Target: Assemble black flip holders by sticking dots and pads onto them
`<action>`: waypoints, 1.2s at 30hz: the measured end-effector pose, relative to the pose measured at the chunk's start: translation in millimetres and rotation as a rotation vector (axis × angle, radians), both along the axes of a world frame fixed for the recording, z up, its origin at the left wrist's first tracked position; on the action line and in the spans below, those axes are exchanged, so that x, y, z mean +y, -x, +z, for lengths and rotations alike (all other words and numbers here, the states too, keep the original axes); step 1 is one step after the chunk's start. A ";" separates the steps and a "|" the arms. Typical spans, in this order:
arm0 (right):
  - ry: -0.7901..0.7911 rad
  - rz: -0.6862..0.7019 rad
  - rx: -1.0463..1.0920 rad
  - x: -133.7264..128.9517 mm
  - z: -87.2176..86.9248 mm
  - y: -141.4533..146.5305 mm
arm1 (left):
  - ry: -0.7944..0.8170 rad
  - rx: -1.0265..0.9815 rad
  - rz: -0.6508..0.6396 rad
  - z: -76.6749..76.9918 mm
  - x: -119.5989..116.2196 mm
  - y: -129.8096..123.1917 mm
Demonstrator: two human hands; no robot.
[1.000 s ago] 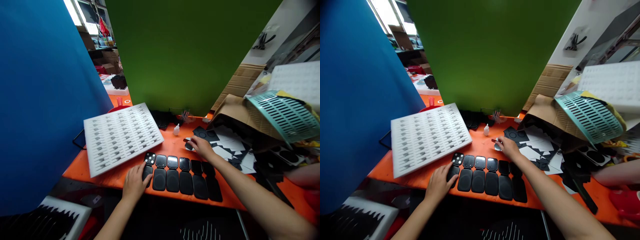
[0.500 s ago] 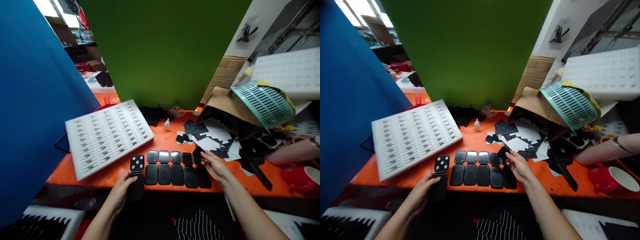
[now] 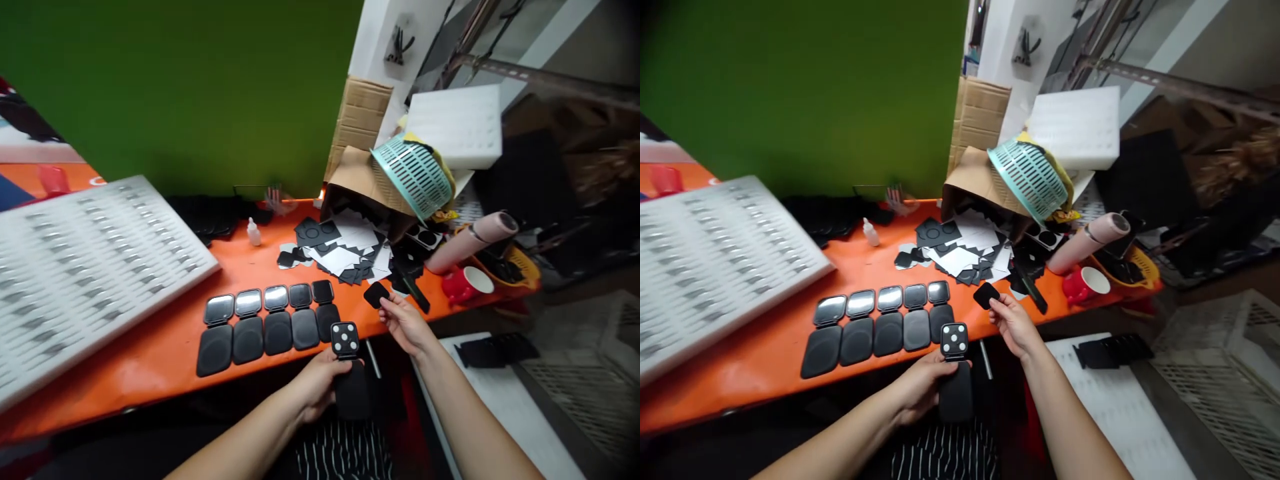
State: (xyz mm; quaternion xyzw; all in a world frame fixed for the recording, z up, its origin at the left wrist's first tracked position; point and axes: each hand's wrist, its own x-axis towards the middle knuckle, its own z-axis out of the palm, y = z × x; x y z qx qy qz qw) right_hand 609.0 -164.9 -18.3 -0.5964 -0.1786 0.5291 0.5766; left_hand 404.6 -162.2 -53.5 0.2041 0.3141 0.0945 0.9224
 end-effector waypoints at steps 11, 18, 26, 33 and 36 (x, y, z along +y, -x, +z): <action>0.135 0.247 -0.263 -13.9 -35.1 -16.8 | 0.119 0.054 0.175 -29.4 -6.8 -54.9; 0.149 0.428 -0.362 -9.5 -42.1 -4.7 | 0.060 0.068 0.177 -33.2 -8.5 -57.2; 0.178 0.478 -0.456 -5.3 -44.4 -3.5 | 0.036 0.100 0.195 -31.3 -9.1 -58.8; 0.134 0.525 -0.552 -3.6 -45.0 -2.9 | 0.023 0.092 0.206 -32.9 -9.6 -59.2; 0.130 0.512 -0.530 -3.8 -45.4 -3.0 | 0.033 0.090 0.208 -33.2 -10.2 -59.1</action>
